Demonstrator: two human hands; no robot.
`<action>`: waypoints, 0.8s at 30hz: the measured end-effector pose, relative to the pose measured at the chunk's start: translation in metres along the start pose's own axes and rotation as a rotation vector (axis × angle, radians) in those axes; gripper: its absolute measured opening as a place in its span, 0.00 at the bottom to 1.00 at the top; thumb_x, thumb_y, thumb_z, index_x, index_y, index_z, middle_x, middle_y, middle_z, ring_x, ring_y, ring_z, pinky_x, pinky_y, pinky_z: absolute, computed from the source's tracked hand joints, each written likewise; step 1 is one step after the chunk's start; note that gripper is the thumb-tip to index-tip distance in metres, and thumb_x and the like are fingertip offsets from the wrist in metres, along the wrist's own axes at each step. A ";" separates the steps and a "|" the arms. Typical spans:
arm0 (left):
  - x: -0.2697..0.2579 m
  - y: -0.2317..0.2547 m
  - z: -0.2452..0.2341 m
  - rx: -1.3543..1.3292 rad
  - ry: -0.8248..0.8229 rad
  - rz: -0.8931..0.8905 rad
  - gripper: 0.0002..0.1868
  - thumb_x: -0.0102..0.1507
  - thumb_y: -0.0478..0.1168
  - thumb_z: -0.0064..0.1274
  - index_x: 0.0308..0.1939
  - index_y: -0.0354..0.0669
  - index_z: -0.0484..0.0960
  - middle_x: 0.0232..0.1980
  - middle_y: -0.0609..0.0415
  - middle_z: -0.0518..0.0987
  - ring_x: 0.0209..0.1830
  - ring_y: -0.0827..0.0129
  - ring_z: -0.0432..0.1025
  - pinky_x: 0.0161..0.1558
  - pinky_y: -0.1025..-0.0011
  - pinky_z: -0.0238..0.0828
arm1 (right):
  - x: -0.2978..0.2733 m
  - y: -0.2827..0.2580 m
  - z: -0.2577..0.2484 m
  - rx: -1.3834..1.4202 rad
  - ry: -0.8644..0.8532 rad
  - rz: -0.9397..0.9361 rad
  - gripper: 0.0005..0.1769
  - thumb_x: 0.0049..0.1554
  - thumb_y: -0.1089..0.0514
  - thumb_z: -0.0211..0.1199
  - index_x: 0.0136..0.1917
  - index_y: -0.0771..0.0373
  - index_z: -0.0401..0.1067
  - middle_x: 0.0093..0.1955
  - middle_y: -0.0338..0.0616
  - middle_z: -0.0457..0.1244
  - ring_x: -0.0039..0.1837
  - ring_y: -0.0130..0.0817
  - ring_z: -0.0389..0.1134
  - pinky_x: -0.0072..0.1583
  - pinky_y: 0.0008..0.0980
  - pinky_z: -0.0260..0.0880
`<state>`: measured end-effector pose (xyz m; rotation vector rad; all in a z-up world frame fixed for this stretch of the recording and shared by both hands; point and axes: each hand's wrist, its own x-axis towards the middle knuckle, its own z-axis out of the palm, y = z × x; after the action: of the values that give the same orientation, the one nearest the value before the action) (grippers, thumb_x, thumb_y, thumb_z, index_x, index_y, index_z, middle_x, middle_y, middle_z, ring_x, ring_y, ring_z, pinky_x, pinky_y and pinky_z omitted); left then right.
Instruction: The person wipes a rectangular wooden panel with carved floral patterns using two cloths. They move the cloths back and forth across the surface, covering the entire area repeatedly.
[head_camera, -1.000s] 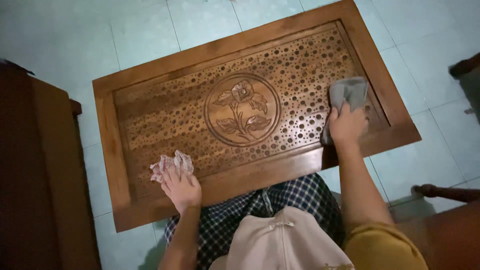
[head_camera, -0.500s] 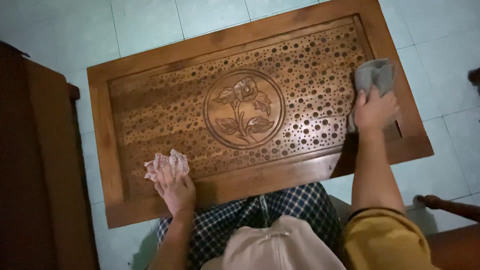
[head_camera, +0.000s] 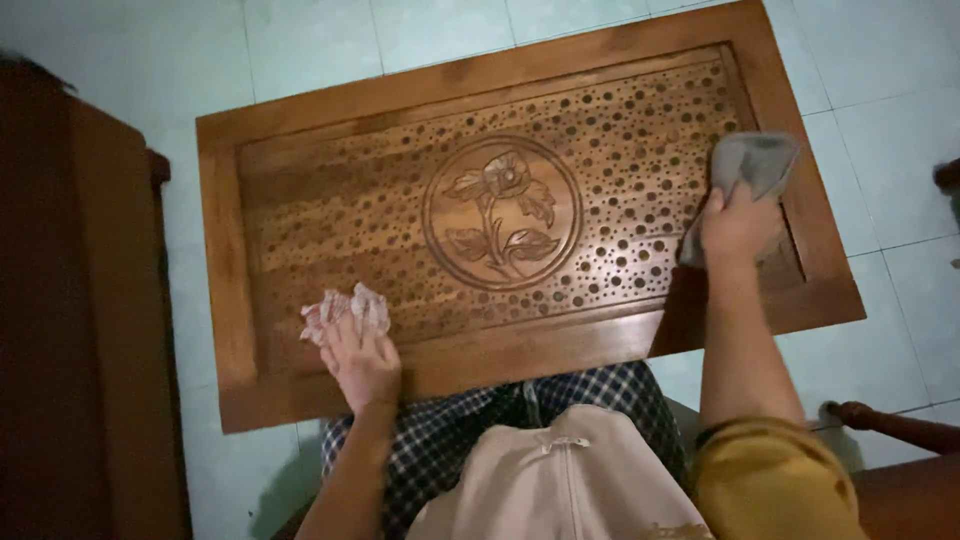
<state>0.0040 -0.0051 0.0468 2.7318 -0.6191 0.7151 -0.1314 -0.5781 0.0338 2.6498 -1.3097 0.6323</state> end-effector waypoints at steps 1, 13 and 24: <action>-0.009 -0.005 0.009 0.001 -0.001 -0.010 0.10 0.61 0.40 0.52 0.44 0.44 0.83 0.57 0.49 0.77 0.57 0.48 0.70 0.48 0.53 0.62 | -0.022 -0.022 -0.022 -0.001 -0.001 -0.010 0.21 0.67 0.44 0.66 0.47 0.65 0.80 0.37 0.62 0.62 0.42 0.57 0.70 0.44 0.48 0.66; -0.024 -0.008 0.032 0.101 -0.109 -0.166 0.14 0.58 0.46 0.50 0.41 0.45 0.85 0.69 0.50 0.74 0.72 0.47 0.63 0.64 0.46 0.57 | -0.136 -0.217 -0.088 0.268 -0.129 -0.460 0.19 0.63 0.45 0.63 0.62 0.53 0.80 0.44 0.63 0.65 0.50 0.60 0.71 0.53 0.53 0.69; -0.024 -0.007 0.030 0.034 -0.161 -0.164 0.21 0.61 0.45 0.46 0.55 0.47 0.82 0.70 0.48 0.70 0.75 0.48 0.58 0.69 0.46 0.53 | 0.030 -0.310 0.069 0.142 -0.112 -0.373 0.23 0.70 0.41 0.58 0.68 0.57 0.75 0.52 0.61 0.62 0.59 0.59 0.65 0.55 0.51 0.62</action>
<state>0.0009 -0.0011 0.0079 2.8505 -0.4118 0.4747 0.1484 -0.4278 0.0078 2.9704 -0.7799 0.5474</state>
